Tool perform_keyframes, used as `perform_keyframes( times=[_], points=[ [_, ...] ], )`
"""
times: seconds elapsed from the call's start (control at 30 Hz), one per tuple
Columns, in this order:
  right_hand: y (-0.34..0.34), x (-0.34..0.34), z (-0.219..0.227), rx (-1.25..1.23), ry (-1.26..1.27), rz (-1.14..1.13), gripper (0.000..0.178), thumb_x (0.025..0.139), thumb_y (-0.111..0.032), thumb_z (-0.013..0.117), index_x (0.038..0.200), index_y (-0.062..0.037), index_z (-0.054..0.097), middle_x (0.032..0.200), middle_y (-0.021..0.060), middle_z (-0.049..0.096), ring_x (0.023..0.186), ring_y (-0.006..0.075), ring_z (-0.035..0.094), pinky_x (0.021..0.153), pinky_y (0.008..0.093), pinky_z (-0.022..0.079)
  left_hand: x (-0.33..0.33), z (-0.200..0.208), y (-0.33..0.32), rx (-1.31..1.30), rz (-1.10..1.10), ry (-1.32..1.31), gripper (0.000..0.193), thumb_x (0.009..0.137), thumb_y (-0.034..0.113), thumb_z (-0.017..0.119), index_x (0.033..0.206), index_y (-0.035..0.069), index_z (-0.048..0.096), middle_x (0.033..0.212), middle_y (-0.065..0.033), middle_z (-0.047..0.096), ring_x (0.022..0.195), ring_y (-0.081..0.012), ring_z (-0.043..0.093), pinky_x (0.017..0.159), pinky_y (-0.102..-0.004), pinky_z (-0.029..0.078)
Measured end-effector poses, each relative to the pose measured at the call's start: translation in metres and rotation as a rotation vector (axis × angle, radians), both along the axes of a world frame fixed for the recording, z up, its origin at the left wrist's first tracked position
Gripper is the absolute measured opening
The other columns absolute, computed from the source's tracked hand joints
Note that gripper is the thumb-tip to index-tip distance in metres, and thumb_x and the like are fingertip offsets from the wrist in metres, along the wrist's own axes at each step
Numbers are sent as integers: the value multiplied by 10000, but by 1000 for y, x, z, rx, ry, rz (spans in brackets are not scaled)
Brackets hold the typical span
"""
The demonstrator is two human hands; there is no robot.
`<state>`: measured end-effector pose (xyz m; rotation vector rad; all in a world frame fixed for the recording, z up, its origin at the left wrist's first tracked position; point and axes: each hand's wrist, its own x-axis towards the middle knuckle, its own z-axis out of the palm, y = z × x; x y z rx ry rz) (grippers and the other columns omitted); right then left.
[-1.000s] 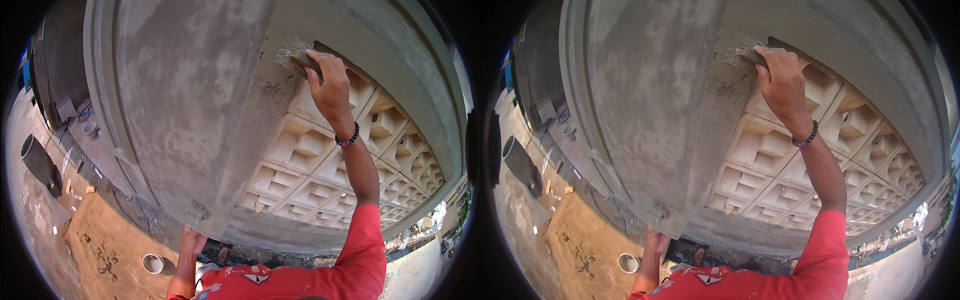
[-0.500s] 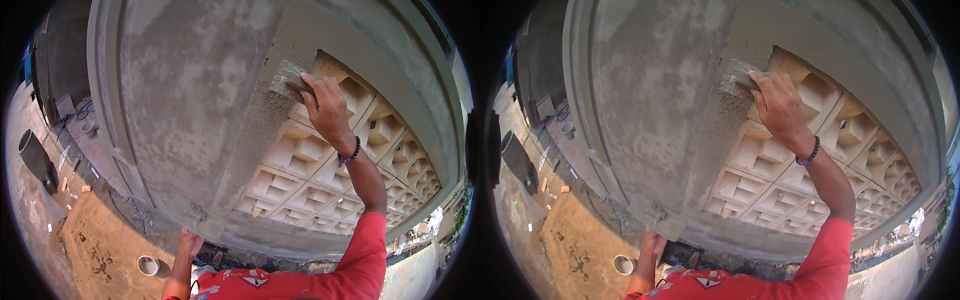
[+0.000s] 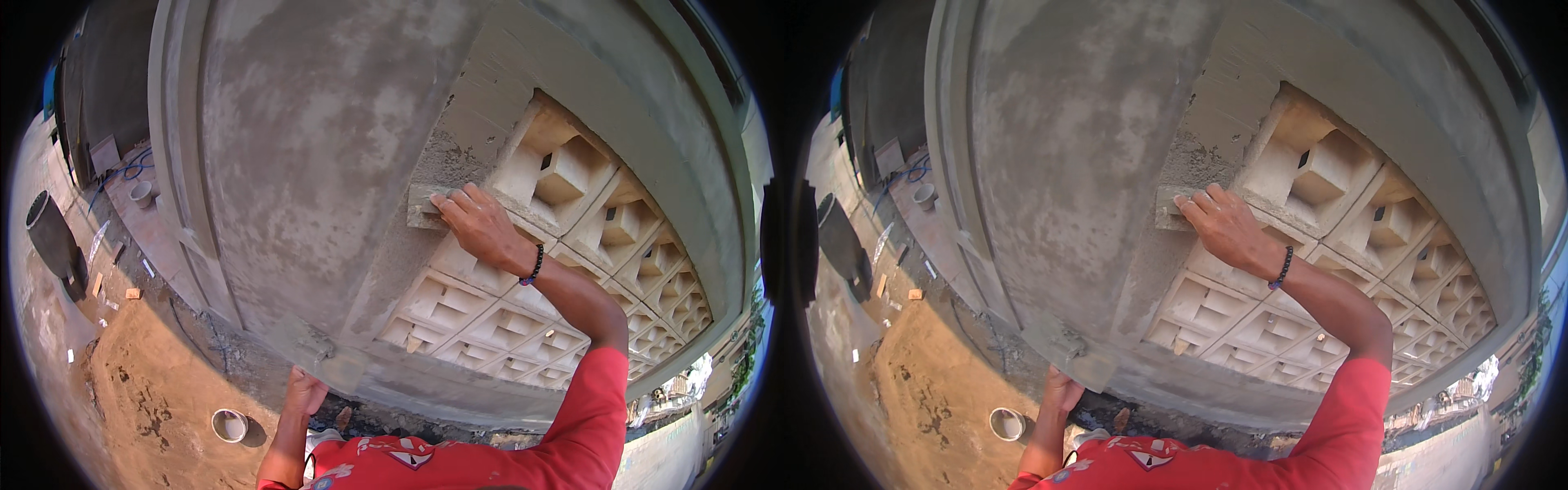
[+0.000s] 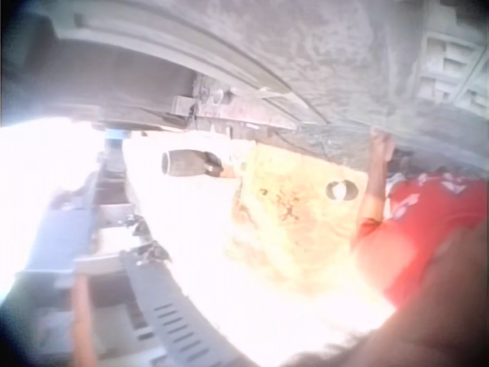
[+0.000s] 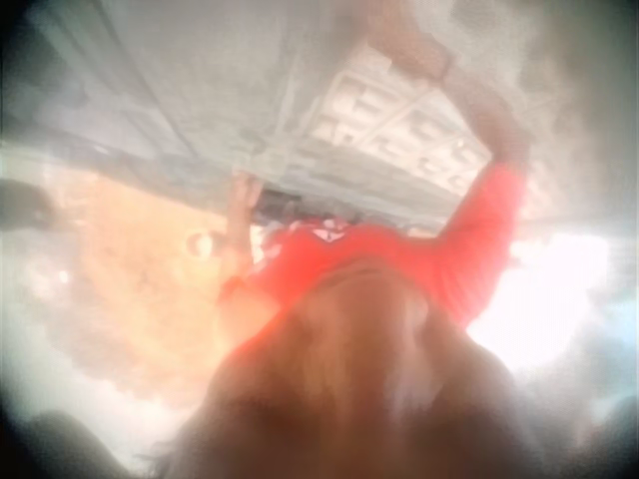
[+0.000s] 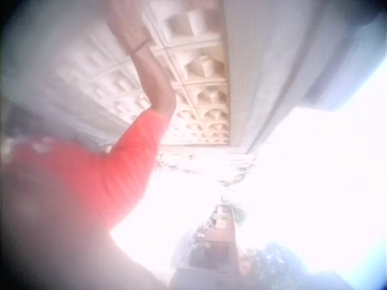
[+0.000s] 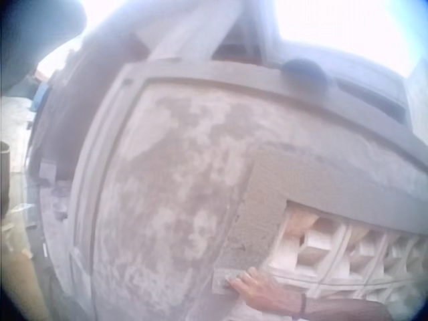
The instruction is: The person applies plaster to a decorative ceiling using a hawk and trowel. They repeatedly scoop plaster from the hawk and smooth it onto the ceiling surface, working across multiple sections.
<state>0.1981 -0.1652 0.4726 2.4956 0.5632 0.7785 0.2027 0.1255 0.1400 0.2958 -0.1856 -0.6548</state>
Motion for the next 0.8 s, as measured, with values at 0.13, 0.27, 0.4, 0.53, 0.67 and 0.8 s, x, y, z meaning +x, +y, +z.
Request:
perform_keyframes(
  times=[0.13, 0.27, 0.4, 0.53, 0.67, 0.8],
  points=[
    [25, -6, 44, 127, -102, 41, 354, 786, -55, 647, 1135, -27, 592, 870, 98, 580, 828, 273, 539, 722, 370, 471, 3, -2, 4, 3, 64, 26, 534, 759, -34, 658, 1256, 19, 470, 1199, -105, 590, 1111, -251, 582, 988, -407, 452],
    [28, 9, 158, 80, -532, 152, 332, 820, -75, 631, 1148, -46, 594, 962, 125, 630, 868, 300, 575, 787, 384, 474, 4, -7, 7, -7, 31, -14, 569, 756, 21, 694, 1273, 32, 456, 1214, -91, 579, 1124, -245, 570, 984, -402, 454],
    [23, 20, 219, 75, -644, -22, 309, 867, -153, 613, 1165, -71, 607, 1089, 142, 640, 999, 300, 597, 839, 363, 471, 2, -11, 2, 4, 29, -23, 654, 738, 118, 761, 1301, 52, 436, 1234, -70, 562, 1147, -241, 551, 987, -399, 453],
    [9, 29, 180, -47, -561, 21, 319, 835, -63, 606, 1153, -53, 580, 966, 112, 623, 876, 295, 564, 790, 391, 462, 0, -12, -2, 11, 20, 21, 677, 727, 124, 773, 1306, 54, 430, 1236, -69, 559, 1143, -241, 552, 987, -399, 451],
    [14, 15, 75, -11, -203, -30, 372, 801, -21, 631, 1167, -50, 566, 908, 104, 593, 842, 277, 532, 741, 378, 457, 2, -14, 1, -25, 46, 45, 582, 748, 11, 699, 1276, 34, 454, 1209, -94, 578, 1121, -245, 568, 985, -397, 446],
    [36, -11, 56, -2, 86, -87, 388, 798, -19, 638, 1178, -54, 567, 898, 101, 588, 820, 268, 524, 722, 376, 454, 8, -22, 5, -6, 36, 9, 642, 744, 104, 754, 1298, 51, 434, 1232, -81, 554, 1144, -248, 549, 992, -402, 443]
  ],
)
